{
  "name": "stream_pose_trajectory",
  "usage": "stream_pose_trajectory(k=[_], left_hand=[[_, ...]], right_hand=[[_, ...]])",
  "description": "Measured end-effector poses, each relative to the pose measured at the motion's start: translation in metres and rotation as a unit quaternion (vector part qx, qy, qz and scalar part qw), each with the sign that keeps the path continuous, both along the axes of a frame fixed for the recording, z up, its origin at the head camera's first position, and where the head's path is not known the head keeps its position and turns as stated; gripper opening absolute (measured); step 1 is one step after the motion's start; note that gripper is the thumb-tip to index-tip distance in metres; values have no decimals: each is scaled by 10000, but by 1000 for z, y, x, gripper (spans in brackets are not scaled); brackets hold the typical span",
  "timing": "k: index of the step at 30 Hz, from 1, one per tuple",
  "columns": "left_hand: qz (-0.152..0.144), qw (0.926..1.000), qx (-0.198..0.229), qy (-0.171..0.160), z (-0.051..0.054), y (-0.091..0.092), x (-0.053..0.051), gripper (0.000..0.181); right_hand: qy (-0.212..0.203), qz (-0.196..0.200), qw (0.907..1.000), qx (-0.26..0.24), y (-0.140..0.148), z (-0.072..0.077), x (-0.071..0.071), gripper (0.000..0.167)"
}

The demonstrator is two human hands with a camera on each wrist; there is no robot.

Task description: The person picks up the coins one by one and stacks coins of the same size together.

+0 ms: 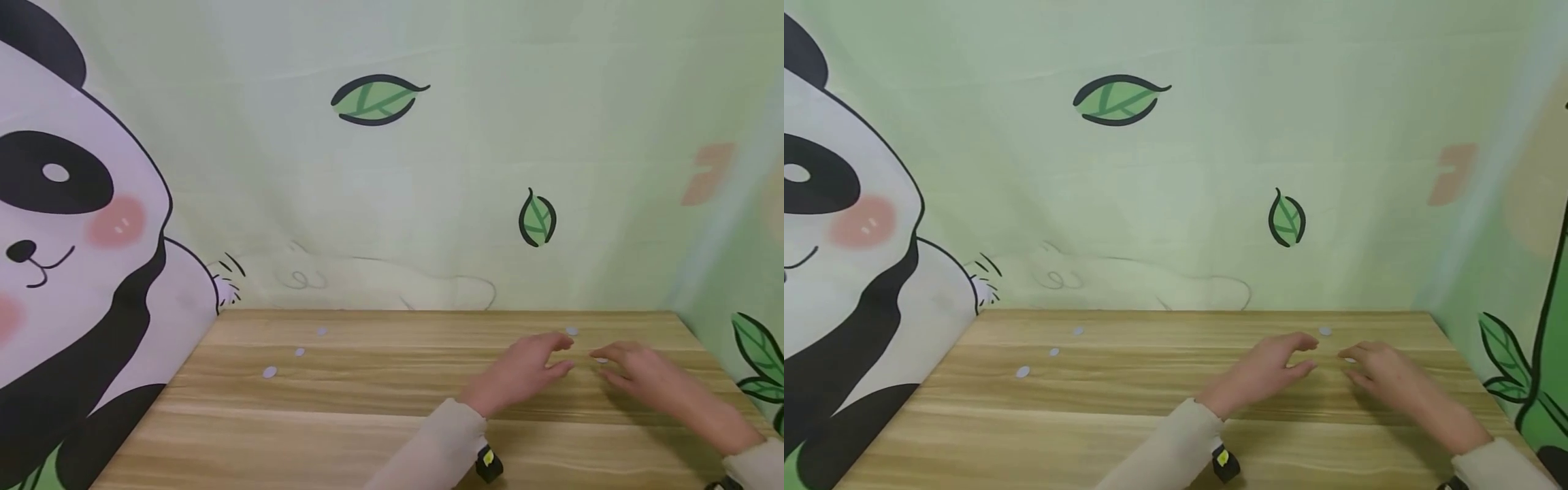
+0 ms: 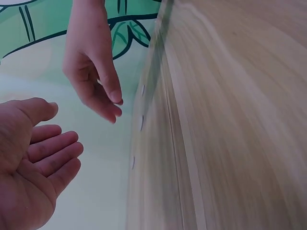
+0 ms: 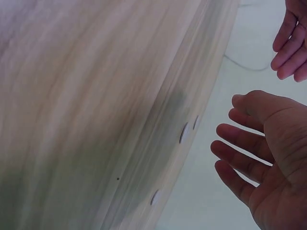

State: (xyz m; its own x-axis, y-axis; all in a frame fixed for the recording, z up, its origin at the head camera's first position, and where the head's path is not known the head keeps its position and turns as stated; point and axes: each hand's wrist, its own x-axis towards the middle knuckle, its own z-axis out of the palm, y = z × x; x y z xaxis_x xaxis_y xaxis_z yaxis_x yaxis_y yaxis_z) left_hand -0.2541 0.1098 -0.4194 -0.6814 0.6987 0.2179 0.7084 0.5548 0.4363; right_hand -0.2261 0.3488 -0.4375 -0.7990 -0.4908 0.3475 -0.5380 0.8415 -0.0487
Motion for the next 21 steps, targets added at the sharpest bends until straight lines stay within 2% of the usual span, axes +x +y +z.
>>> stream_pose_trajectory(k=[5,8,16,21], left_hand=[[207,9987,340,-317,0,13,-2,35],[324,9966,553,-511,-1,20,-4,33],[708,9854,1138,-1047,-12,36,-9,27],[876,9805,1281,-1207,-19,42,-15,22]], right_hand=[[-37,-135,9997,-185,9,-1,-7,25],[-270,-230,9988,-343,14,-1,-10,25],[-626,-409,9955,-583,24,-1,-19,25],[-962,-477,9925,-581,29,-1,-24,26]])
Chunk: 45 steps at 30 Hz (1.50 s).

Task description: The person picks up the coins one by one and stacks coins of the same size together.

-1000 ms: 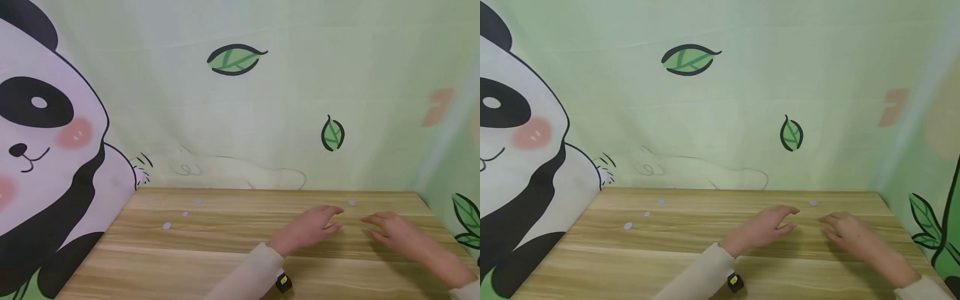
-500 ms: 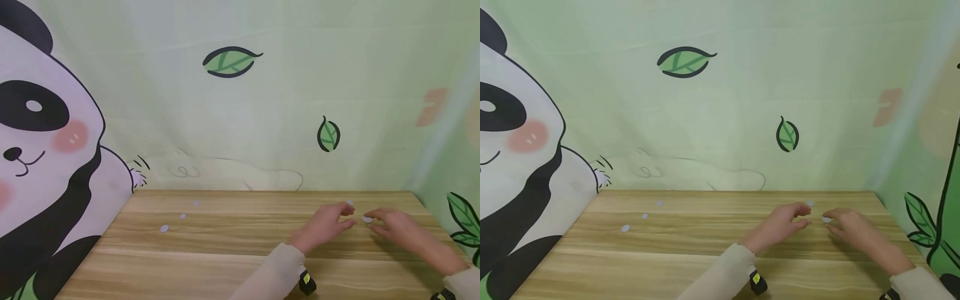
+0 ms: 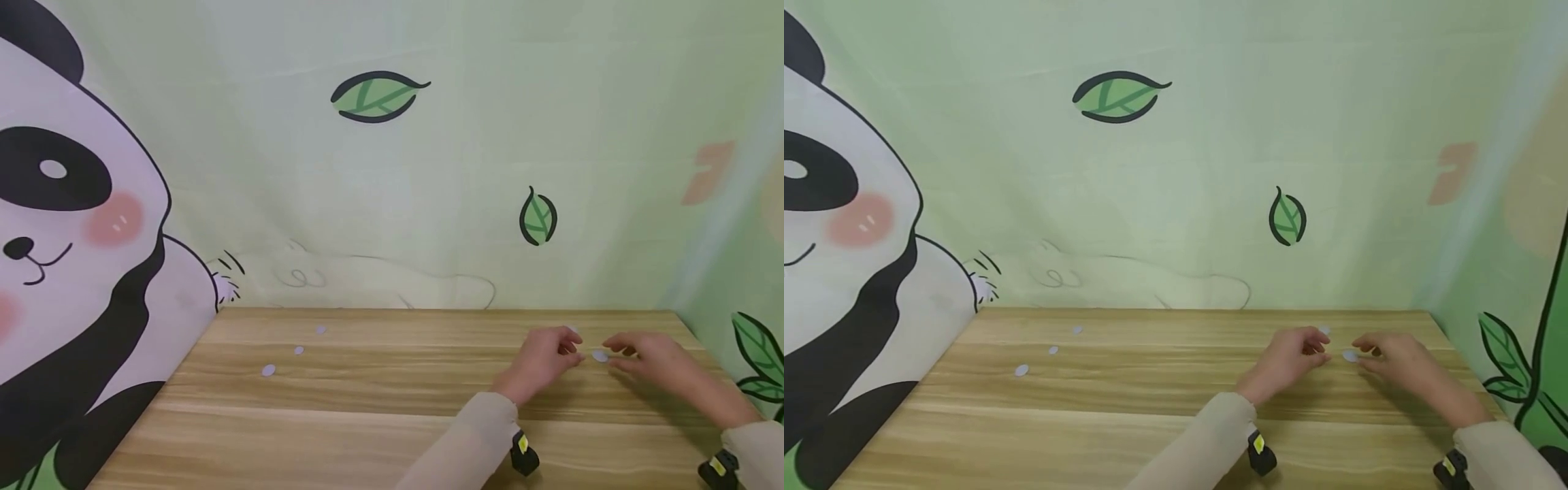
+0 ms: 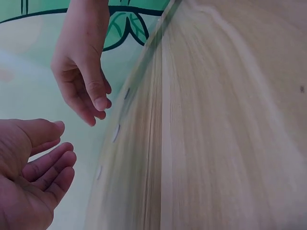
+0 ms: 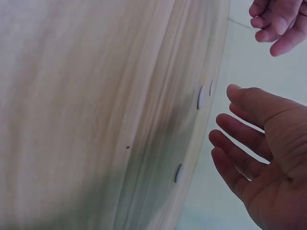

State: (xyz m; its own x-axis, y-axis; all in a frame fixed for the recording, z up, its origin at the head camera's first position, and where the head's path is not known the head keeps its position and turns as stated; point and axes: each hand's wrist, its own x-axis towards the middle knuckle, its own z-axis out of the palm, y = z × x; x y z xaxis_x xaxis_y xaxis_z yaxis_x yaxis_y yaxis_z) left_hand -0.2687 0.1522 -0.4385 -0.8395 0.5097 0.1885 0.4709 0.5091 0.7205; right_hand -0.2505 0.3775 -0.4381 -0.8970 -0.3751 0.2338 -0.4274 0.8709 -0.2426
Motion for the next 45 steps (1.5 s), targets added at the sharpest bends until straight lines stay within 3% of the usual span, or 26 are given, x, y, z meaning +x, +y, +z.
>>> stream_pose_trajectory(k=[6,10,15,18,22,30,34,38,41,45], left_hand=[[142,9998,108,-104,2,8,-16,20],[274,9992,210,-188,-2,17,-23,18],[423,9981,91,-445,-15,29,-19,17],[500,9969,93,-592,-22,35,-13,18],[750,9947,106,-697,-23,39,-11,19],[1215,9904,-578,-317,-22,49,-12,19],[1214,9874,-1009,110,-26,56,-14,19],[1218,9808,-1455,441,-29,61,-14,17],[1345,9774,-1568,441,-30,62,-15,17],[1531,9799,-1258,208,-29,61,-19,19]], right_hand=[[-147,-13,9998,-101,6,5,-13,26],[-84,127,9996,-221,12,4,-20,25],[-256,399,9980,-413,21,-5,-18,24],[-372,264,9982,-389,23,-10,-13,24],[-428,56,9982,-413,22,-9,-13,24],[-398,76,9982,-453,25,-13,-23,24],[-237,133,9985,-470,27,-17,-25,22],[-25,480,9975,-515,32,-23,-26,20],[103,738,9956,-562,32,-27,-28,21],[99,731,9960,-510,29,-26,-32,20]])
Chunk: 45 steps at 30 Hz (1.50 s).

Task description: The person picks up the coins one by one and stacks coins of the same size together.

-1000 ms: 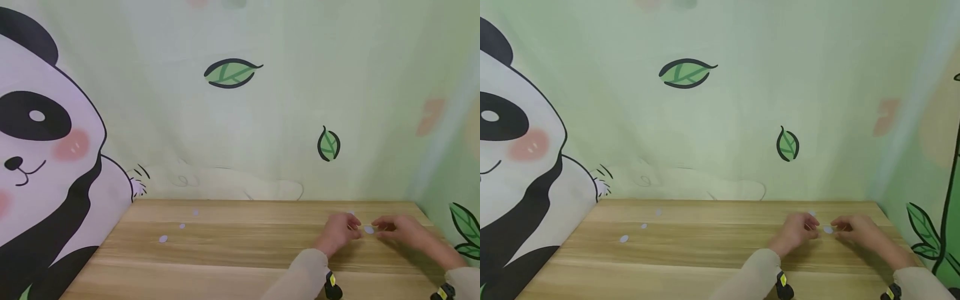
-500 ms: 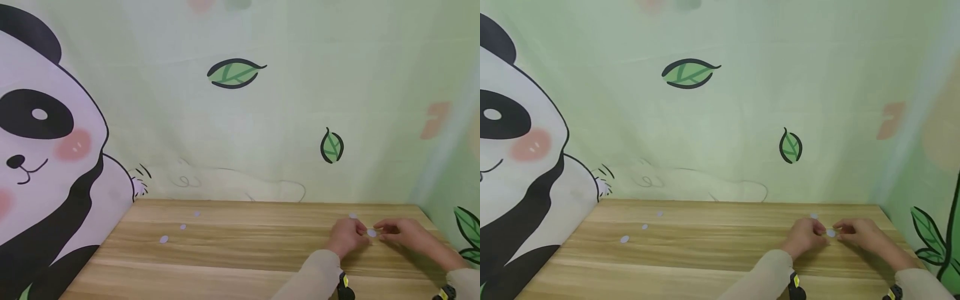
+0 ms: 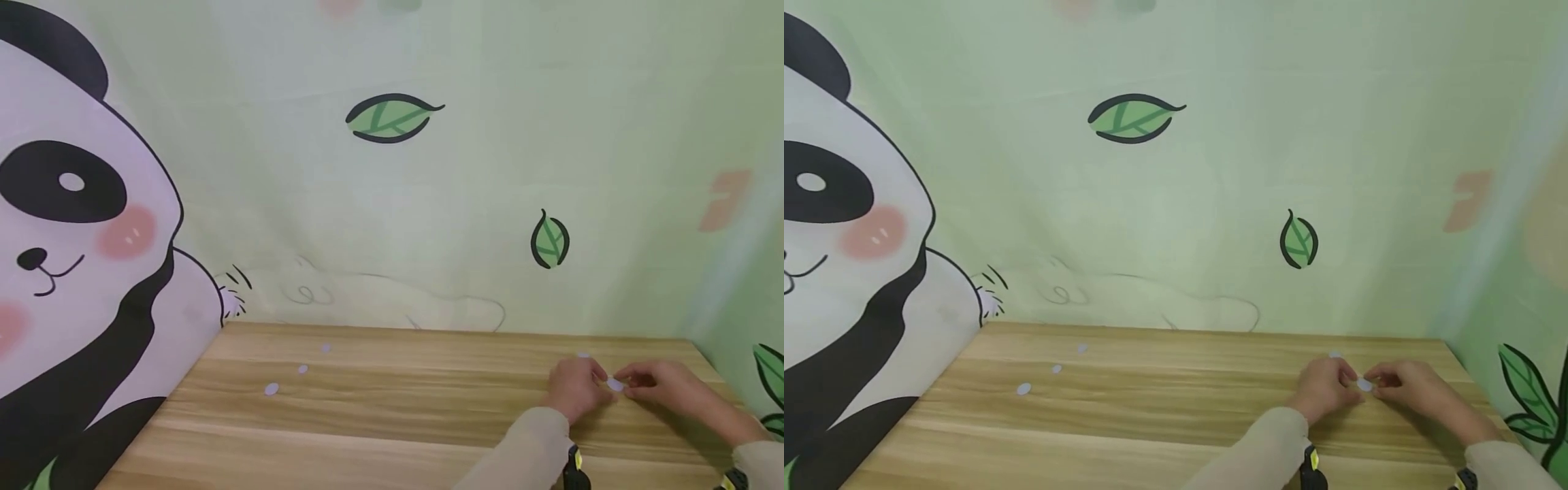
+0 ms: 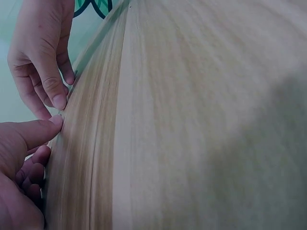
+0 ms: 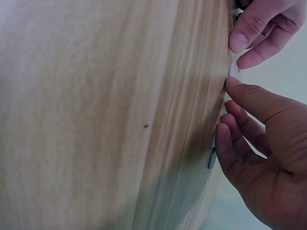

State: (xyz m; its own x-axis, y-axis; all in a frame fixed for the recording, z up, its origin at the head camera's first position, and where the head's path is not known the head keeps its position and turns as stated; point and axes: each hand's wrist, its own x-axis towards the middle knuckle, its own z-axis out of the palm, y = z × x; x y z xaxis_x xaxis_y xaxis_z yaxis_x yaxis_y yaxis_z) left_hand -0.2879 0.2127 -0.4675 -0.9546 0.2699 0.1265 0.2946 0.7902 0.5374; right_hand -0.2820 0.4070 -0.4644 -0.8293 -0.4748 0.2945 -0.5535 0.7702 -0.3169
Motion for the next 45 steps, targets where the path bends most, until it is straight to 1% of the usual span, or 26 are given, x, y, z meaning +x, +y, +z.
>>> stream_pose_trajectory(k=[3,5,9,12,16,23,25,28,33,37,41,45], left_hand=[[124,9994,289,-145,1,1,-2,21],[173,9990,357,-204,1,1,-3,20],[227,9981,492,-308,1,2,-4,19],[254,9963,715,-396,2,2,-4,19],[309,9939,953,-452,0,2,-3,18],[303,9942,968,-367,-2,2,-3,17],[311,9936,1020,-379,-3,3,-4,18],[300,9925,1116,-410,-4,3,-5,19],[276,9924,1153,-337,0,2,-4,19],[219,9930,1125,-297,2,1,-4,17],[115,9924,1153,-407,-1,0,-5,14],[61,9912,1234,-476,-4,1,-6,14]], right_hand=[[-54,-105,9999,98,-1,2,-1,19],[-8,-134,9998,121,-3,3,-1,18],[-166,-303,9993,161,-5,5,0,16],[-363,-482,9980,181,-7,6,0,15],[-430,-579,9973,154,-9,4,1,13],[-143,-609,9980,-62,-10,-3,2,13],[-78,-566,9983,-120,-9,-4,3,13],[-38,-613,9980,-164,-10,-4,5,13],[-320,-803,9963,-48,-12,2,7,10],[-392,-817,9959,-64,-15,6,8,10],[-419,-775,9959,-199,-17,2,10,9],[-533,-935,9940,-186,-18,-1,12,8]])
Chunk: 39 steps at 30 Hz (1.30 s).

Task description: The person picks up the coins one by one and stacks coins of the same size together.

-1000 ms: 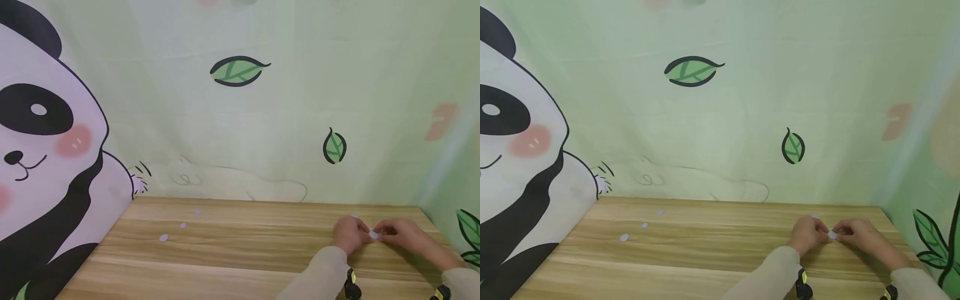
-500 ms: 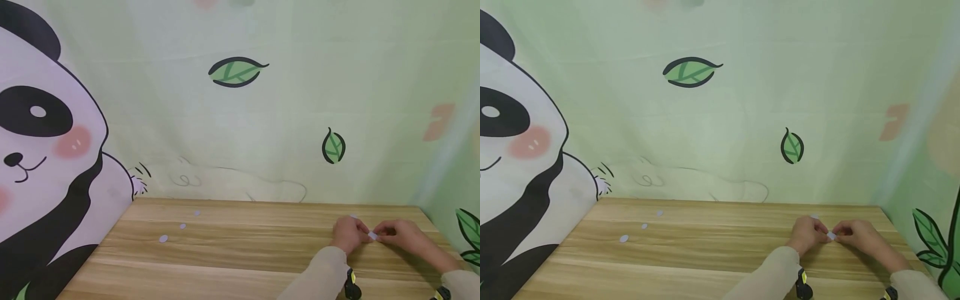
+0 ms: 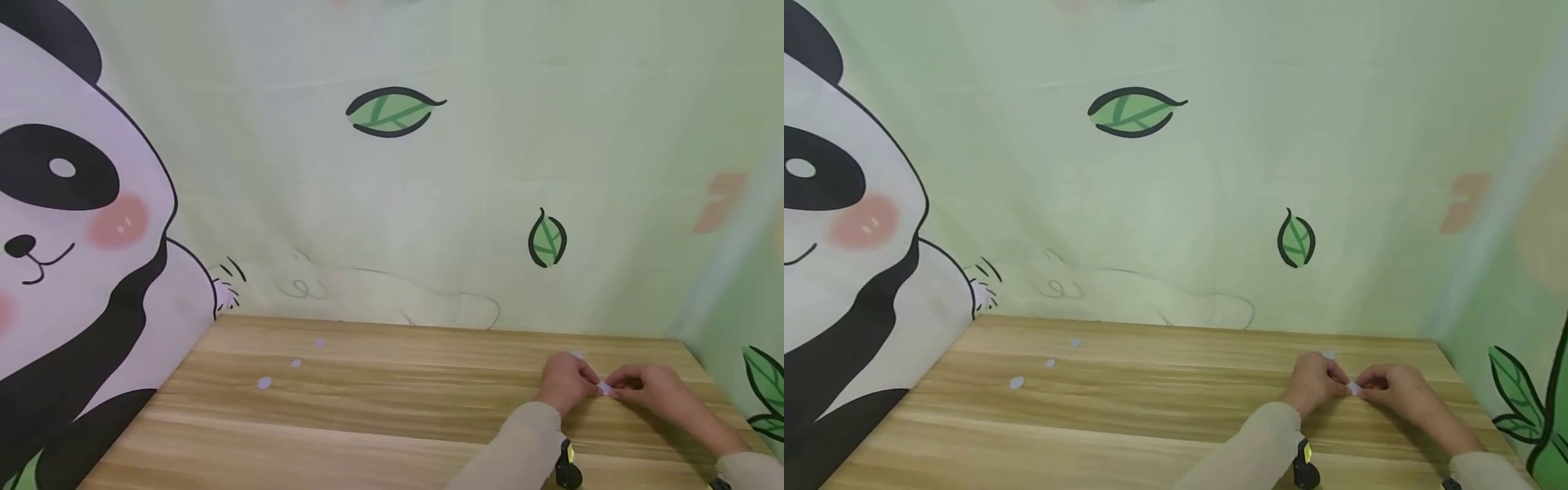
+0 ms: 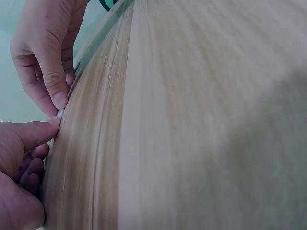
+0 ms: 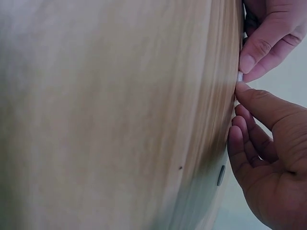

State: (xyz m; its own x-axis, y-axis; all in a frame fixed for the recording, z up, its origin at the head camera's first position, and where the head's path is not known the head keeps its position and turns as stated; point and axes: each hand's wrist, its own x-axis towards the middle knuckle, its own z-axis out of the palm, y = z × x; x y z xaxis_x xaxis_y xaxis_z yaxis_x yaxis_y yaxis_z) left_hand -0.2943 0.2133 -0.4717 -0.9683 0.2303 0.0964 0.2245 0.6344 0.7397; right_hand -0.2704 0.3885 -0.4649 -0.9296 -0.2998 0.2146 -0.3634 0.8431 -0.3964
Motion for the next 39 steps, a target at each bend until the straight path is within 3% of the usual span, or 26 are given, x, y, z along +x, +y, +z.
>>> stream_pose_trajectory(k=[9,17,26,30,39], left_hand=[[-65,9999,99,-67,7,-5,1,11],[-189,9998,-42,-101,6,-7,-1,10],[-541,9985,41,0,5,-14,-6,6],[-652,9978,-21,-143,5,-14,-8,6],[-548,9979,17,-352,5,-12,-6,8]], right_hand=[[-219,-256,9994,-123,-6,3,0,9],[-256,-292,9992,-124,-7,0,0,10],[-218,-469,9984,-219,-11,-3,0,14],[-131,-555,9982,-208,-11,-5,0,14],[-474,-259,9982,-265,-10,-1,2,14]])
